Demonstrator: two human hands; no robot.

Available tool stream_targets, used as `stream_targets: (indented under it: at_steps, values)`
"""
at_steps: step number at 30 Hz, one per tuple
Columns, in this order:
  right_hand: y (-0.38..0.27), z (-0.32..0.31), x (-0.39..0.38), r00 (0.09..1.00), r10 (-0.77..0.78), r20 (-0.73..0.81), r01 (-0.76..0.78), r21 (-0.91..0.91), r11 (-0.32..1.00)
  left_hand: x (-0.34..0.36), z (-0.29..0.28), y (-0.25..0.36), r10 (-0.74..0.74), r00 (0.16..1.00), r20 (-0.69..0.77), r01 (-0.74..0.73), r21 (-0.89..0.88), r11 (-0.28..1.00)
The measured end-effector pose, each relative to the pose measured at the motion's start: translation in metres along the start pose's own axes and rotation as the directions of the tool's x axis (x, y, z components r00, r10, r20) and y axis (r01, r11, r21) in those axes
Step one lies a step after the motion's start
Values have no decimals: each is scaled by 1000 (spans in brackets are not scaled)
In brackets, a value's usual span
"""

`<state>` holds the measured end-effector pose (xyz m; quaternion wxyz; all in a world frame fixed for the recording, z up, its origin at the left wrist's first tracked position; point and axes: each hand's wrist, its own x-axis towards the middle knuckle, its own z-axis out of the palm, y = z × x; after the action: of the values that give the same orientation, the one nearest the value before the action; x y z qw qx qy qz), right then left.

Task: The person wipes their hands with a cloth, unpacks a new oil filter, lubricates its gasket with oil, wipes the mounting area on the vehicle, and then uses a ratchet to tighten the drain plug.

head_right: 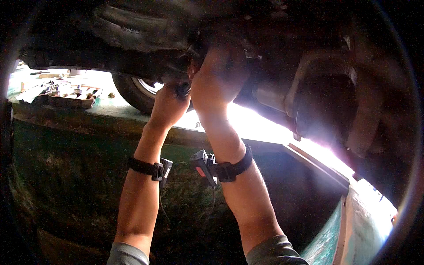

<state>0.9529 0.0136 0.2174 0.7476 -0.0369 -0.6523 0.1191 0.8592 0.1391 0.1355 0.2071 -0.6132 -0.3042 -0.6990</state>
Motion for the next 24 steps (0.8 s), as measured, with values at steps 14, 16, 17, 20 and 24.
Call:
stream_targets:
  at_steps: [14,16,17,20,24]
  values:
    - [-13,-1,-5,997,-56,-52,56,10,998,4,-2,30,-170,979,115,189,-187,964]
    - [-4,15,-5,998,56,-19,-52,156,986,8,-14,2,-106,990,93,113,-74,991]
    - [-6,15,-3,996,88,-8,-85,182,980,9,-14,1,-74,993,86,79,-53,995]
    - [-9,8,-7,992,122,-14,-117,208,971,-27,-29,32,-5,999,-40,1,-100,995]
    - [-4,4,4,998,65,-12,-62,180,982,-22,-31,35,38,998,-52,-43,-104,994]
